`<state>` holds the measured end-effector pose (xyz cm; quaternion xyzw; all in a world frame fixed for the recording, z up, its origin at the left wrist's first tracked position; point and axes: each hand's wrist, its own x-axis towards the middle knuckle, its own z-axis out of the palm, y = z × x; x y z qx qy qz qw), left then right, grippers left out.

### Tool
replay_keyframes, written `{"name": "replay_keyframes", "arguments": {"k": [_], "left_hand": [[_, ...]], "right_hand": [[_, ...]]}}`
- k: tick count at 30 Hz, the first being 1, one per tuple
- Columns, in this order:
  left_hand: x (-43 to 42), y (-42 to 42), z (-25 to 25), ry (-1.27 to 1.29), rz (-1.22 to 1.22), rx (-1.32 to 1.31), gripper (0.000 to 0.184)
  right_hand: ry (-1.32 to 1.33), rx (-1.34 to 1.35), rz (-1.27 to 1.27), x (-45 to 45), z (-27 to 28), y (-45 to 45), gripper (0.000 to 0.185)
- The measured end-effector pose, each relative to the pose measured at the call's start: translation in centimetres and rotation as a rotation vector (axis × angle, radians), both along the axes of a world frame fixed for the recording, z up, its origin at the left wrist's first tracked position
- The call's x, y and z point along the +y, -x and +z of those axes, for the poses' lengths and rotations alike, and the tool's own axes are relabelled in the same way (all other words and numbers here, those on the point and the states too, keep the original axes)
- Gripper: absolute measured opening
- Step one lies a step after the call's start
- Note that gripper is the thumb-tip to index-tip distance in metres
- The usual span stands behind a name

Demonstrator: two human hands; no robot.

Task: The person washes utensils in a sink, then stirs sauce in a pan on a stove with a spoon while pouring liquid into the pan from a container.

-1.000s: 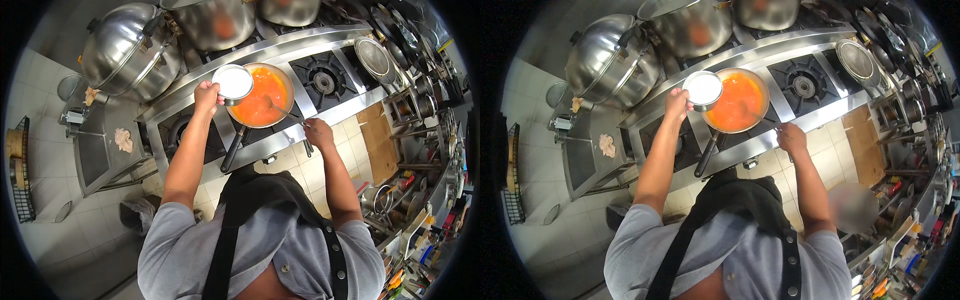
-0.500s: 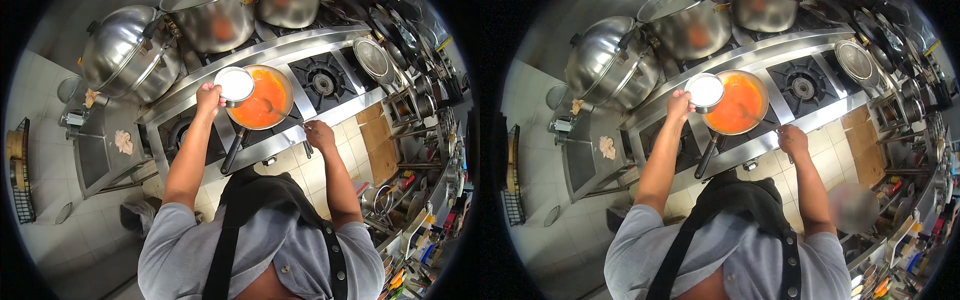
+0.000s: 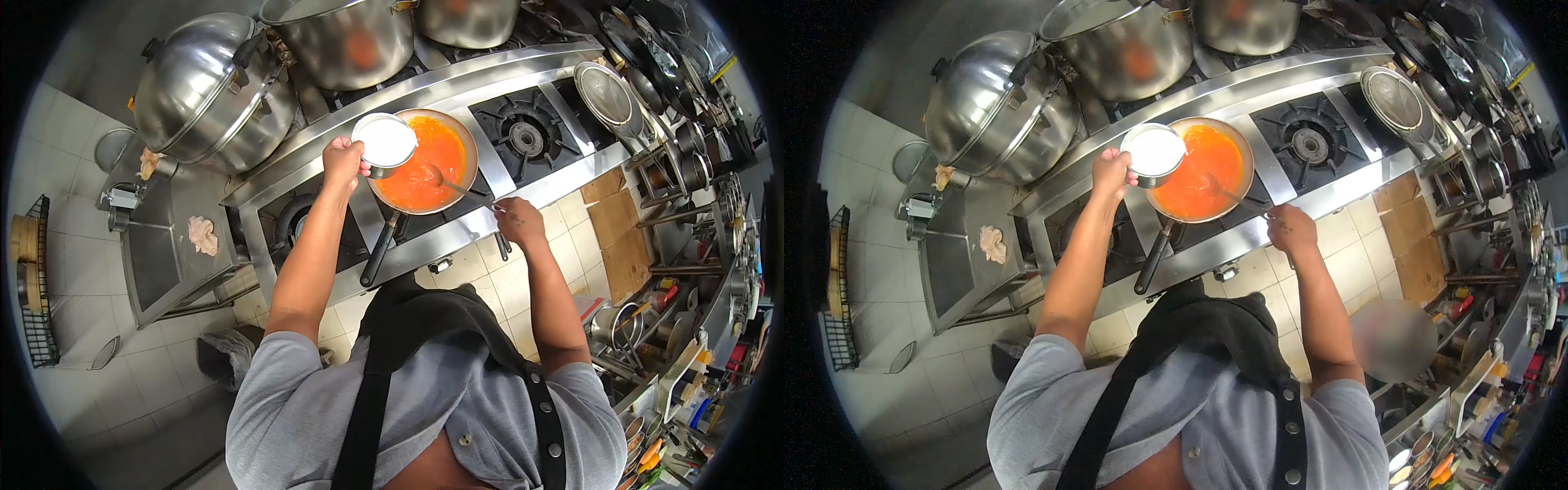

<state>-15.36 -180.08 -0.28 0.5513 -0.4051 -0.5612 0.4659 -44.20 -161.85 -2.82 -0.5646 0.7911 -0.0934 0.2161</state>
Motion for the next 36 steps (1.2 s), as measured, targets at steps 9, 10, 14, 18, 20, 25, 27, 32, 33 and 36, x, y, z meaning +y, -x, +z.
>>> {"name": "replay_keyframes", "arguments": {"k": [9,10,14,18,20,25,27,32,33,36], "left_hand": [[-0.4,0.1,-0.2,-0.003,0.018,-0.027,0.015],[-0.4,0.1,-0.2,0.003,0.019,-0.023,0.015],[-0.5,0.2,-0.3,0.011,0.004,-0.008,0.015],[-0.2,0.2,-0.1,0.009,0.013,-0.043,0.015],[-0.5,0.2,-0.2,0.013,0.002,-0.041,0.015],[-0.4,0.2,-0.2,0.005,0.028,-0.034,0.015],[-0.3,0.3,-0.5,0.000,0.026,-0.038,0.015],[-0.3,0.3,-0.2,-0.003,0.019,-0.021,0.015],[-0.3,0.2,-0.2,0.000,0.025,-0.027,0.015],[-0.3,0.4,-0.4,-0.003,0.025,-0.029,0.015]], "right_hand": [[-0.030,-0.024,-0.027,-0.1,0.9,-0.4,0.022],[0.038,-0.012,-0.008,-0.1,-0.3,-0.3,0.023],[0.012,0.029,0.061,-0.3,-0.9,-1.1,0.023],[-0.029,-0.033,-0.002,0.2,-0.1,-0.4,0.018],[0.006,0.005,-0.001,-0.4,-1.5,-1.4,0.018],[0.014,-0.056,-0.009,0.0,-0.2,-0.5,0.018],[0.010,-0.036,0.000,0.1,-0.7,-0.5,0.017],[0.000,-0.043,0.008,0.0,0.0,-0.4,0.017],[-0.023,-0.055,-0.003,0.1,0.1,0.1,0.017],[0.065,-0.019,0.014,-0.3,-2.2,-0.9,0.018]]}}
